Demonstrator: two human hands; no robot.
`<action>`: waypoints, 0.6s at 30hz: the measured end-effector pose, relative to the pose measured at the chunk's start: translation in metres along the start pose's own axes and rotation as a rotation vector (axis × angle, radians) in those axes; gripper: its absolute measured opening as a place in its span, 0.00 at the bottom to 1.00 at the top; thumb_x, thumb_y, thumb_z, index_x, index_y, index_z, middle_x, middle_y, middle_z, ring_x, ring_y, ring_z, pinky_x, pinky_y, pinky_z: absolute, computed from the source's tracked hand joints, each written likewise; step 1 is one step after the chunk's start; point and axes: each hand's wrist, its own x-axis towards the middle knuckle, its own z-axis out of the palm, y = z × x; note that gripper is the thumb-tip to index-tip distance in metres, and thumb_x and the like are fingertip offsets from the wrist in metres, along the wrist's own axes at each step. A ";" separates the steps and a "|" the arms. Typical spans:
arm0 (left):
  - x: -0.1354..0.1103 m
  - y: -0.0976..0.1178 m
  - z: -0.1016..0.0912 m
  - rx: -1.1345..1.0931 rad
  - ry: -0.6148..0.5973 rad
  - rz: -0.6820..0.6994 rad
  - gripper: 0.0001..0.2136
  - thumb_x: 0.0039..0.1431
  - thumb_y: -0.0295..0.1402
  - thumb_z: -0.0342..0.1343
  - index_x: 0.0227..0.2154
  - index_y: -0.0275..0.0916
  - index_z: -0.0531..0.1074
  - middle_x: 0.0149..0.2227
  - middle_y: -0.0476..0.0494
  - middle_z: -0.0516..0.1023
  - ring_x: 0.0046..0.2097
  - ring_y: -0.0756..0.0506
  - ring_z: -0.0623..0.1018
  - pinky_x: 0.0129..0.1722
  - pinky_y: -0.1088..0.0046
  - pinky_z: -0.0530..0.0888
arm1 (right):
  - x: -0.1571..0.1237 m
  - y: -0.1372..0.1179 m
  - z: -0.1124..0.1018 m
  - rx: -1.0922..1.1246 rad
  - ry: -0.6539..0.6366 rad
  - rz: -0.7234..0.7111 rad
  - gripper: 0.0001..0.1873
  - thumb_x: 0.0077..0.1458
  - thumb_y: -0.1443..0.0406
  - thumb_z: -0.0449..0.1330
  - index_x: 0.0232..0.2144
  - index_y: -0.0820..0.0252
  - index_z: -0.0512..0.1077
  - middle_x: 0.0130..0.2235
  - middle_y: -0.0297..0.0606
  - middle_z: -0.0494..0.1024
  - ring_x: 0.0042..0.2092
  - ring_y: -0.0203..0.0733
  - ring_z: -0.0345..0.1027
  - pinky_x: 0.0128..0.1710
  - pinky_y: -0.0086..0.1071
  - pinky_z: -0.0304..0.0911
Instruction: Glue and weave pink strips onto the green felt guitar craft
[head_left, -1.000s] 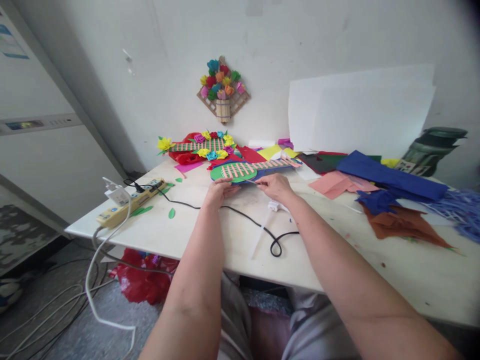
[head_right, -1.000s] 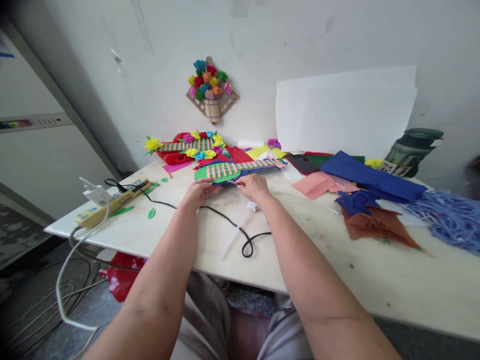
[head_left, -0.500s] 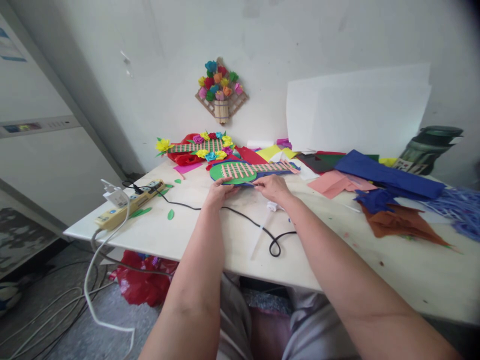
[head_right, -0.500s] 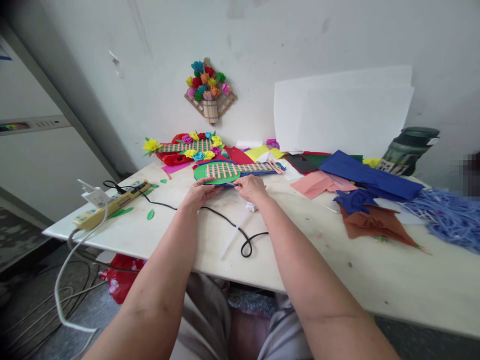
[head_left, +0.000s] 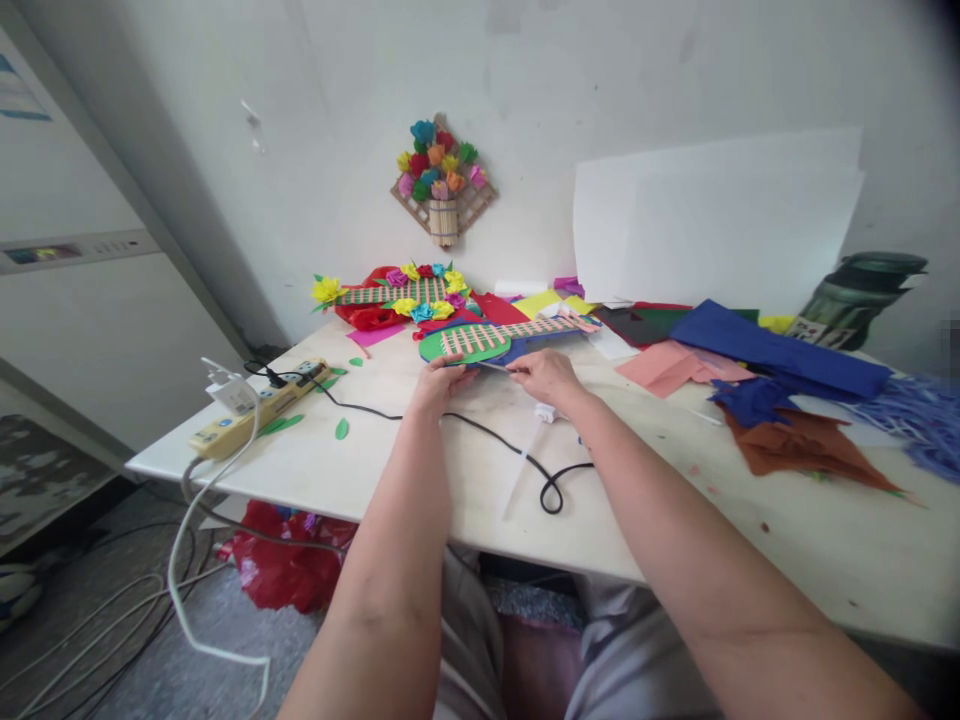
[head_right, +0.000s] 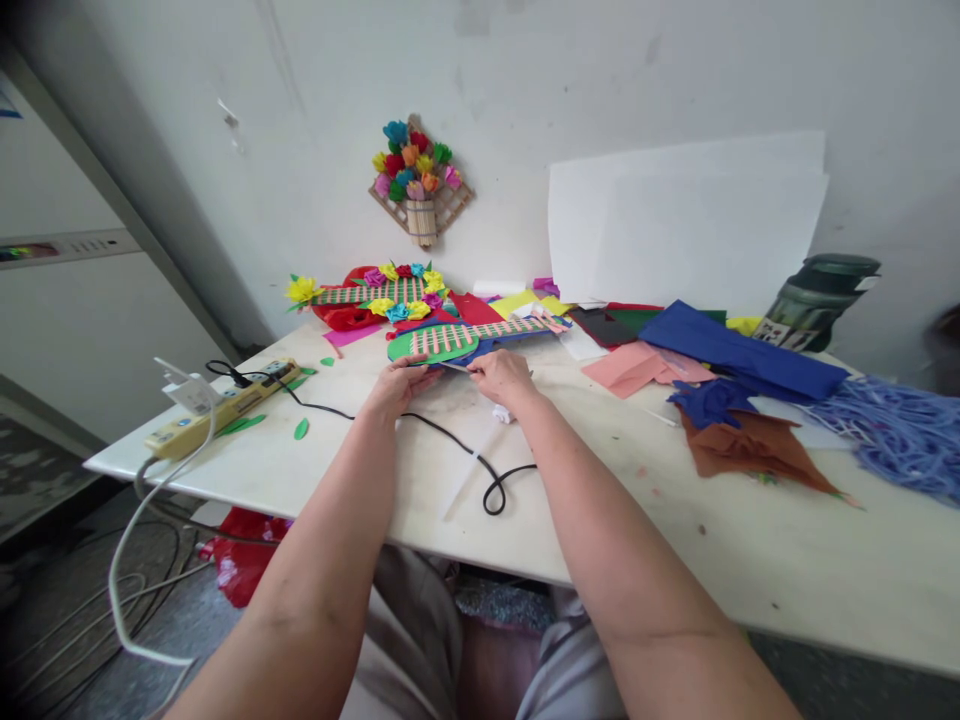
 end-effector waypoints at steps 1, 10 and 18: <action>0.000 0.000 0.000 0.000 0.001 -0.004 0.13 0.44 0.16 0.53 0.35 0.31 0.68 0.26 0.42 0.77 0.32 0.46 0.79 0.39 0.69 0.74 | 0.000 0.000 0.000 -0.005 0.000 -0.006 0.14 0.51 0.62 0.55 0.39 0.49 0.76 0.40 0.31 0.79 0.43 0.40 0.71 0.42 0.30 0.63; 0.002 0.000 0.000 0.014 0.015 -0.009 0.13 0.43 0.18 0.52 0.35 0.30 0.70 0.27 0.39 0.77 0.31 0.44 0.79 0.35 0.69 0.75 | 0.005 -0.008 0.003 -0.096 -0.003 -0.080 0.14 0.52 0.64 0.54 0.39 0.49 0.76 0.42 0.30 0.78 0.44 0.40 0.70 0.41 0.29 0.63; 0.000 0.001 0.001 0.011 0.017 -0.008 0.12 0.42 0.18 0.51 0.33 0.30 0.69 0.26 0.39 0.77 0.31 0.43 0.79 0.36 0.67 0.75 | 0.009 -0.011 0.006 -0.149 -0.021 -0.083 0.14 0.52 0.63 0.54 0.40 0.49 0.76 0.42 0.33 0.78 0.44 0.41 0.70 0.42 0.31 0.62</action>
